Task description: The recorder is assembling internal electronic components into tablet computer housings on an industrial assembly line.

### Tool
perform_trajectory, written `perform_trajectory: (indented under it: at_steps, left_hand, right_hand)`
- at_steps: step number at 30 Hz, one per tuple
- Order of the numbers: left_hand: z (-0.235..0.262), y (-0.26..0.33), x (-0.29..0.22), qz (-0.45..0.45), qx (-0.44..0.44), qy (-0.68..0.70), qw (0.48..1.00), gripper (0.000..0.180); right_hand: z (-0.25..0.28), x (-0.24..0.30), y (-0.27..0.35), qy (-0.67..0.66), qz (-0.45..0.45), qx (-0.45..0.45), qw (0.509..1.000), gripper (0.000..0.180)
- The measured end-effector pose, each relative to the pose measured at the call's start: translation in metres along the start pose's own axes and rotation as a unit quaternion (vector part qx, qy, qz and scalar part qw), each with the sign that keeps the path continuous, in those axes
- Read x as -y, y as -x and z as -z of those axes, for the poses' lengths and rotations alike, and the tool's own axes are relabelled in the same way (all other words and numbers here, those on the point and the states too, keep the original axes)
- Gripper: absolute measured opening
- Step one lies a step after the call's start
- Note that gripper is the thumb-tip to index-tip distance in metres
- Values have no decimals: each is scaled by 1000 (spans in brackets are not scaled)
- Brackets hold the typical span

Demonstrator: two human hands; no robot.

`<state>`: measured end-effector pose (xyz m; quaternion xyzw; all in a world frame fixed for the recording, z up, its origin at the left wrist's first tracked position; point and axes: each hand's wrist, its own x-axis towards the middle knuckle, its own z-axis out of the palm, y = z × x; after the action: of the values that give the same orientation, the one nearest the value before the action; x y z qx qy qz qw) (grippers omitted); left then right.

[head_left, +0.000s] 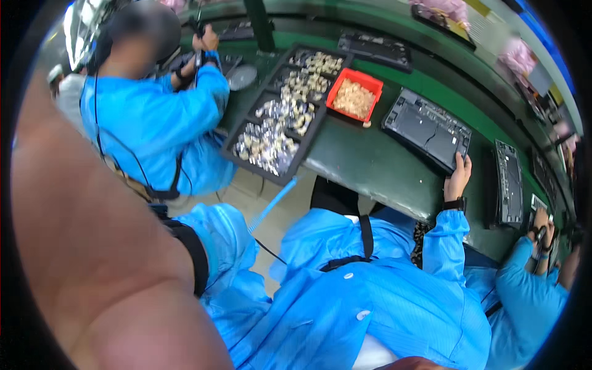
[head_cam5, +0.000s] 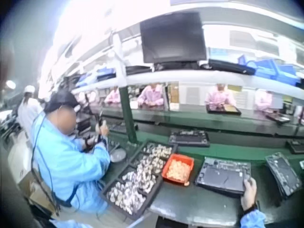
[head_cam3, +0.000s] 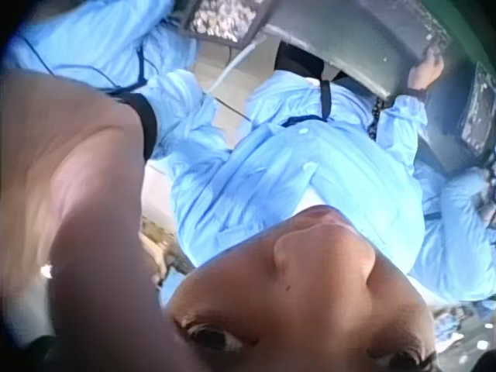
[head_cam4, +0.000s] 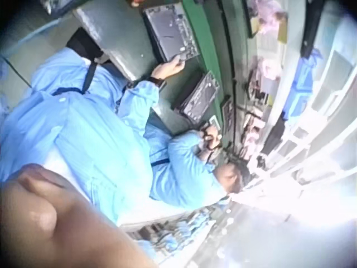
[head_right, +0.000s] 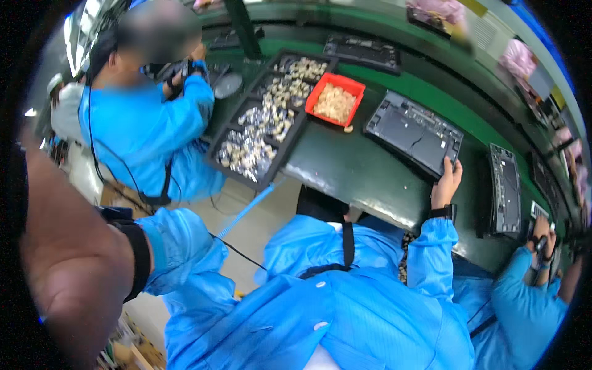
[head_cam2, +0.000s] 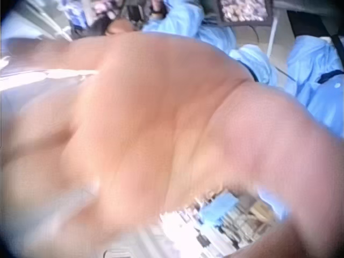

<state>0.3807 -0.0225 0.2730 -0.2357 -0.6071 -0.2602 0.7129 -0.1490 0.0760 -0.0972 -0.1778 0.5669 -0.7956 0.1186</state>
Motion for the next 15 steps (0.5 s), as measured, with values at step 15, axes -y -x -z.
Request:
perform_trajectory:
  at_steps: [15]
  left_hand:
    - [-14, 290, 36, 688, 244, 86, 678, 36]
  right_hand:
    - [4, 13, 49, 188, 100, -80, 974, 38]
